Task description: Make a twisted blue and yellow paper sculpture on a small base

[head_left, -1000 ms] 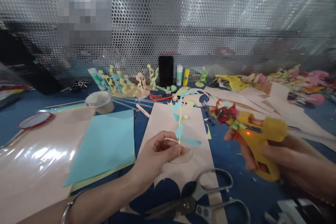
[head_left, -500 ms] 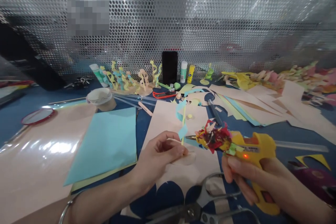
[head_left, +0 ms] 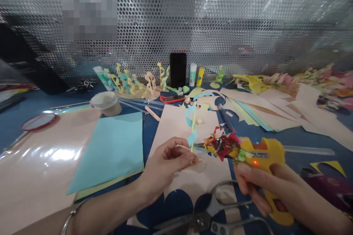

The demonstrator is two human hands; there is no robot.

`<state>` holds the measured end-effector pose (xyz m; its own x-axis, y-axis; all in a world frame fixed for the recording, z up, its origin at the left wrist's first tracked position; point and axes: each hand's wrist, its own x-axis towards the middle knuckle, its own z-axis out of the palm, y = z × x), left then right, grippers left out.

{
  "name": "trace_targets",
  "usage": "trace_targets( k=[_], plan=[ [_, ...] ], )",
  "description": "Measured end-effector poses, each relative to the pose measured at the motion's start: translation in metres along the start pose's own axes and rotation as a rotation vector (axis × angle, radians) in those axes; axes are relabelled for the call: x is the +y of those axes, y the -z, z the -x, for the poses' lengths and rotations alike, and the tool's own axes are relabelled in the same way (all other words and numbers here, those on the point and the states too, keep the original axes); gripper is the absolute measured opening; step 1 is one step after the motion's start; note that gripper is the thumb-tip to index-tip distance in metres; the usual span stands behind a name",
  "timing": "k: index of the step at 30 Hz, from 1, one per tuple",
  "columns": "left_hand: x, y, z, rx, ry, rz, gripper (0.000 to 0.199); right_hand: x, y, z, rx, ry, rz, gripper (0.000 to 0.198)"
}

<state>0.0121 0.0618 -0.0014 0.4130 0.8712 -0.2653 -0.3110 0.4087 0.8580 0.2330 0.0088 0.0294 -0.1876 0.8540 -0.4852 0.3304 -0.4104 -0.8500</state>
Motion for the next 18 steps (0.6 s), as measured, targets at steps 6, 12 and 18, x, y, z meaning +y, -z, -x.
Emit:
trace_targets(
  k=[6, 12, 18],
  plan=[
    [-0.0005, 0.001, 0.0003, -0.02, -0.006, 0.012, 0.015, -0.0016, -0.0008, -0.0001, 0.001, -0.016, 0.004, 0.054],
    [-0.0009, 0.0003, -0.0005, -0.029, -0.007, 0.018, 0.014, 0.001, 0.0008, -0.0001, 0.007, -0.015, 0.004, 0.054],
    [-0.0013, 0.0009, 0.0002, -0.025, -0.001, 0.019, 0.014, -0.0028, 0.0005, 0.0011, 0.019, -0.042, 0.033, 0.056]
  ],
)
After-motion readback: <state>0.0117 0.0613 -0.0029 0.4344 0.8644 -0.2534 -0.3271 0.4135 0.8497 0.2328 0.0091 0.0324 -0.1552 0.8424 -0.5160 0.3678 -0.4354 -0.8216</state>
